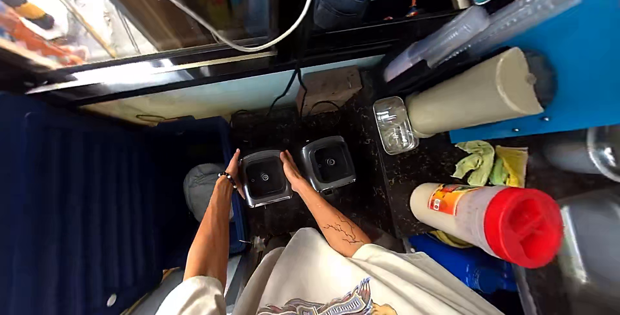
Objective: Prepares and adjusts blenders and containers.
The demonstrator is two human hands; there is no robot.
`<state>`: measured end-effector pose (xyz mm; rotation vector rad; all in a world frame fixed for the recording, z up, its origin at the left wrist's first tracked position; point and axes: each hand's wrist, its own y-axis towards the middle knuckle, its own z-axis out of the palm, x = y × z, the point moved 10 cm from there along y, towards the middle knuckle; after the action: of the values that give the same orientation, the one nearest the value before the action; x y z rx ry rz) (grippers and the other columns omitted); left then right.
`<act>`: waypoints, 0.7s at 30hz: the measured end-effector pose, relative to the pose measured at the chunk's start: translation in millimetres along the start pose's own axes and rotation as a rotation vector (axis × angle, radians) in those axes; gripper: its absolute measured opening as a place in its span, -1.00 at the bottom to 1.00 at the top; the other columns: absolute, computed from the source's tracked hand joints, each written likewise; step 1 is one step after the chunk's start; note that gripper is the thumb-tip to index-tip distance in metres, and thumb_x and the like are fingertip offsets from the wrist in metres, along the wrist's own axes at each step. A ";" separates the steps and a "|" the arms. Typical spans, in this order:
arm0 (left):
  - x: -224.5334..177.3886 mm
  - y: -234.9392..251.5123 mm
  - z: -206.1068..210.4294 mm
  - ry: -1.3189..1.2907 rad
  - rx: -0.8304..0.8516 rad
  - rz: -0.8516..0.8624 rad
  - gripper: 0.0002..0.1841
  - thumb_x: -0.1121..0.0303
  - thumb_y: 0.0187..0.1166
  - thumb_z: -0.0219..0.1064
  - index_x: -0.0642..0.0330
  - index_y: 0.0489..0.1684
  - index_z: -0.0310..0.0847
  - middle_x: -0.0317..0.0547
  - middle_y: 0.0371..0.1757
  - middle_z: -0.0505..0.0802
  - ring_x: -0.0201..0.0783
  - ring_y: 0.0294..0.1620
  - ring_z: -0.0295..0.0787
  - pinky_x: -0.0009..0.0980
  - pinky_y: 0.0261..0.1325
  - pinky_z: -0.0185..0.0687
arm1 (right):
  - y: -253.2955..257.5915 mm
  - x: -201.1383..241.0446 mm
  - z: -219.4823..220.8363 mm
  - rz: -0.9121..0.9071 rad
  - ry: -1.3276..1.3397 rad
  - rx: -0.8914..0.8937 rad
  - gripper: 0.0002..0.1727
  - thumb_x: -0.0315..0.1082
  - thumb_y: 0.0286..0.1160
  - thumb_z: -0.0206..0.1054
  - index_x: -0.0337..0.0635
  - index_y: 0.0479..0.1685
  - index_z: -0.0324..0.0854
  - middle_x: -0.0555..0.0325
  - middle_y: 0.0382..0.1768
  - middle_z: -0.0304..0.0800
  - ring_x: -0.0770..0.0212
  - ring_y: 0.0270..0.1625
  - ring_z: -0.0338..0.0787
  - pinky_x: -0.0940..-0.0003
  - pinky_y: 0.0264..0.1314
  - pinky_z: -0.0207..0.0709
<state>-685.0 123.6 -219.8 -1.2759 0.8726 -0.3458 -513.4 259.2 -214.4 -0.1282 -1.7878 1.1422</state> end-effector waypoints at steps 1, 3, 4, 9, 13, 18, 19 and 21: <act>-3.6 -5.1 2.0 -0.005 -0.008 -0.024 0.10 -0.74 0.29 -0.24 0.08 0.35 0.63 0.18 0.12 0.84 0.13 0.03 0.79 0.20 -0.10 0.69 | 1.8 3.8 -0.3 0.002 -0.011 0.017 -0.12 0.41 0.69 -0.09 0.20 0.93 -0.01 0.11 0.88 0.07 -0.03 0.87 0.11 -0.34 0.80 0.03; -0.2 -2.3 4.7 -0.026 0.022 -0.061 0.15 -0.75 0.30 -0.38 0.04 0.49 0.55 0.23 0.25 0.79 0.22 0.16 0.75 0.33 0.00 0.64 | -2.3 7.6 -2.6 -0.014 -0.049 0.067 -0.11 0.46 0.68 -0.19 0.21 0.93 -0.04 0.17 0.90 0.02 0.01 0.88 0.10 -0.32 0.80 0.04; 2.4 -0.4 3.4 -0.033 0.021 -0.052 0.15 -0.74 0.32 -0.44 0.01 0.53 0.52 0.22 0.30 0.78 0.23 0.23 0.73 0.37 0.06 0.62 | -6.9 6.5 -3.3 -0.029 -0.053 0.089 -0.12 0.47 0.68 -0.22 0.26 0.93 -0.04 0.24 0.91 -0.01 0.05 0.88 0.09 -0.29 0.81 0.05; 14.0 -10.1 -14.0 -0.041 -0.130 0.043 0.02 -0.63 0.49 -0.38 -0.12 0.81 0.22 0.20 0.67 0.52 0.33 0.54 0.49 0.50 0.24 0.46 | -4.8 -5.9 -11.1 -0.096 -0.026 0.160 -0.22 0.34 0.79 -0.32 0.26 0.93 -0.01 0.30 0.92 -0.06 0.16 0.91 0.00 -0.23 0.87 -0.06; 55.3 -22.9 -9.7 -0.044 -0.189 0.040 -0.07 -0.56 0.57 -0.28 -0.01 0.54 0.51 0.20 0.33 0.77 0.19 0.24 0.74 0.29 0.06 0.67 | -5.7 -38.2 -6.8 0.000 0.004 0.130 -0.19 0.37 0.77 -0.36 0.24 0.95 -0.10 0.19 0.91 -0.01 0.10 0.88 0.11 -0.25 0.80 0.11; 47.8 -14.8 -1.0 -0.121 -0.119 0.112 -0.11 -0.49 0.65 -0.39 -0.03 0.52 0.53 0.06 0.28 0.81 0.03 0.28 0.74 0.17 0.22 0.66 | -11.1 -40.2 -0.2 0.020 0.065 0.061 -0.21 0.32 0.80 -0.38 0.22 0.95 -0.13 0.18 0.93 -0.10 0.10 0.91 0.00 -0.22 0.86 -0.01; 46.3 -13.8 0.1 -0.124 -0.103 0.112 -0.11 -0.50 0.63 -0.39 -0.04 0.51 0.54 0.04 0.27 0.82 0.02 0.26 0.75 0.15 0.20 0.67 | -9.1 -41.5 0.0 0.012 0.073 0.058 -0.21 0.33 0.80 -0.37 0.22 0.95 -0.13 0.18 0.93 -0.11 0.10 0.92 -0.03 -0.22 0.87 -0.04; 43.7 -12.9 -1.3 -0.123 -0.109 0.133 -0.11 -0.52 0.62 -0.38 -0.06 0.47 0.55 0.01 0.21 0.85 -0.01 0.19 0.78 0.12 0.13 0.70 | -7.8 -41.9 0.0 0.033 0.066 0.083 -0.19 0.37 0.77 -0.36 0.24 0.95 -0.14 0.19 0.93 -0.12 0.09 0.92 -0.02 -0.24 0.86 -0.03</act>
<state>-654.8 89.8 -224.2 -1.3174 0.8762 -0.1143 -488.6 232.5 -236.5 -0.1449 -1.6832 1.2201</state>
